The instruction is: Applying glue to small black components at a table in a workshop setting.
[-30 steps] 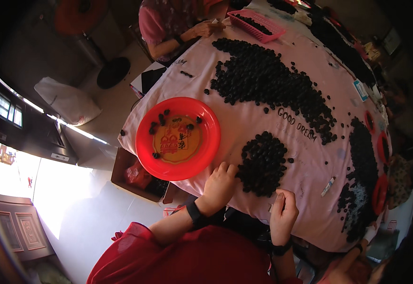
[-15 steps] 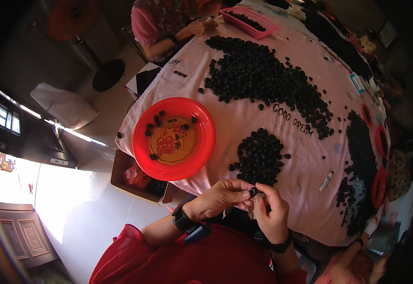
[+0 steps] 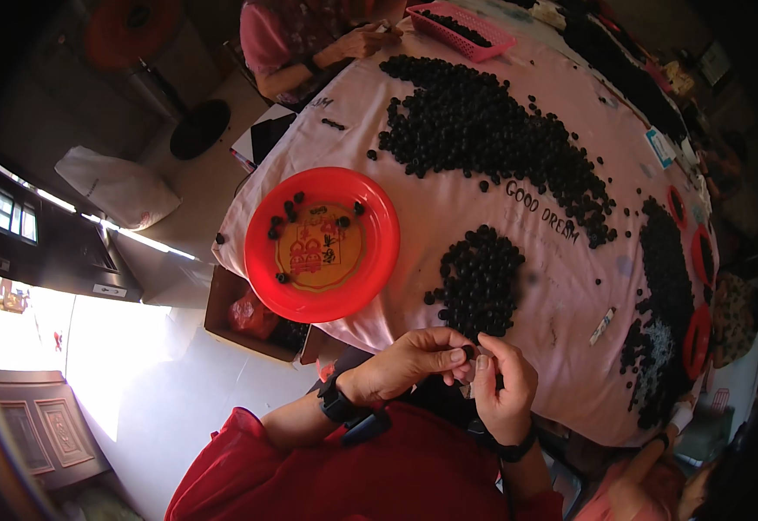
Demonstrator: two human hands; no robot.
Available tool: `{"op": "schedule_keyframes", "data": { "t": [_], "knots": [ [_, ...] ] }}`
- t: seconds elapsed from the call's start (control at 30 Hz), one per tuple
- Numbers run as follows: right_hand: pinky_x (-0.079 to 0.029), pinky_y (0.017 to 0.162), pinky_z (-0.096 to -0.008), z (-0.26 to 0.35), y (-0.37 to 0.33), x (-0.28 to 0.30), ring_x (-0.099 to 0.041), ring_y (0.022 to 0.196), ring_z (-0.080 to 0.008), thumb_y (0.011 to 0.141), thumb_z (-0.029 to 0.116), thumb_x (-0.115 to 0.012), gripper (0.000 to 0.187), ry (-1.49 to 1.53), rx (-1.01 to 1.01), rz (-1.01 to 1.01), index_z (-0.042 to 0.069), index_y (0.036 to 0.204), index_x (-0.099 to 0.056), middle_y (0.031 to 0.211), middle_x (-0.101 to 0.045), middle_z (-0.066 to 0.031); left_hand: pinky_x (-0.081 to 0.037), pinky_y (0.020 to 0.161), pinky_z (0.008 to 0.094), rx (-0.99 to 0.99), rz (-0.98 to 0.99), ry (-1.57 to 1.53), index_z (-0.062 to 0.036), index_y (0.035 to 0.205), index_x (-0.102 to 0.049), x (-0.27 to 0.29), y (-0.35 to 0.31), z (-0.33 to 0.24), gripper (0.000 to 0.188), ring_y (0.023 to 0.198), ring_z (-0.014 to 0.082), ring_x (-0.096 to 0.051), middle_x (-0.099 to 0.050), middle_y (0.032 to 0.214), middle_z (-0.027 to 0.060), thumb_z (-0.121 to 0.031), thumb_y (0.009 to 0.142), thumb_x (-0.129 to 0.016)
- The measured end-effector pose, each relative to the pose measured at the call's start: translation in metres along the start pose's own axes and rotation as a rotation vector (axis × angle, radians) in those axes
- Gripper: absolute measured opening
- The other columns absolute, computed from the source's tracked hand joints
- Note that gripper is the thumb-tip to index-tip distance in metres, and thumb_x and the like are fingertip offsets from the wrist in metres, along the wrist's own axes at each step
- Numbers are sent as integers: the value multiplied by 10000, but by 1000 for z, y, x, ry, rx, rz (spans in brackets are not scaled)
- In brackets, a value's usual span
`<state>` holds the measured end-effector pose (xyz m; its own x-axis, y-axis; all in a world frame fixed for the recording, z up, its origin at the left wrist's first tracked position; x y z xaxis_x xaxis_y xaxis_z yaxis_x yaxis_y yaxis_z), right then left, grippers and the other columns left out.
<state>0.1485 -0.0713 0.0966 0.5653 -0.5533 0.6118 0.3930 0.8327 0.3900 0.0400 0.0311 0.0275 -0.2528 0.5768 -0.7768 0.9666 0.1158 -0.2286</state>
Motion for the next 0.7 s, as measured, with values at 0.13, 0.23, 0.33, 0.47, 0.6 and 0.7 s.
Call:
{"op": "schedule_keyframes", "data": {
  "t": [0.13,0.23,0.33,0.47,0.6,0.7],
  "knots": [
    [-500,600,-373,2,0,-3,-630,636,-276,837,-4,-663,299,-38,25,56,10,1136,-663,882,-709,-115,-520,726,203,-37,19,45,-14,1196,-618,0,0,3,294,847,70,-634,-670,969,13,-236,1005,-590],
    [-466,556,-367,5,-1,-3,-589,582,-266,827,-2,-677,301,-128,123,54,26,1127,-674,867,-711,-100,-510,728,207,-46,34,4,-13,1198,-623,2,0,6,306,843,71,-628,-670,969,9,-249,1006,-587],
    [-458,548,-366,5,-4,-3,-582,570,-262,837,3,-673,278,-127,136,45,33,1113,-679,842,-704,-97,-495,730,212,-44,35,-29,-17,1188,-626,2,-1,9,314,834,72,-620,-670,967,7,-270,1010,-578],
    [-489,581,-360,-4,-5,-2,-629,612,-262,901,16,-619,188,126,-121,-49,13,1082,-669,789,-679,-116,-471,729,208,-40,6,34,-34,1162,-623,-2,-4,9,329,833,62,-592,-656,969,-4,-321,1030,-531],
    [-499,589,-349,-5,-3,-1,-657,649,-271,931,14,-580,141,-5,-156,-50,-3,1048,-656,785,-672,-131,-459,717,205,-39,-11,128,-53,1145,-618,-5,-4,8,341,835,54,-564,-628,960,-23,-352,1047,-488],
    [-501,586,-350,-4,0,-3,-661,653,-282,924,5,-585,144,-30,-136,-82,-2,1047,-658,782,-674,-136,-443,715,200,-62,-19,198,-75,1121,-618,-6,-4,7,342,828,49,-543,-598,939,-38,-367,1062,-450]
  ]
}}
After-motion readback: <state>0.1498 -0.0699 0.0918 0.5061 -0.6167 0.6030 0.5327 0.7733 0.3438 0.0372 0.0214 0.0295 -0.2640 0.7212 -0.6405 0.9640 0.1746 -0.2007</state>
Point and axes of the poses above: each hand's wrist, its own y-axis towards the middle knuckle, its own x-axis out of the back of the hand, z = x × y, the point moved 4 cm from there along y, towards the middle knuckle
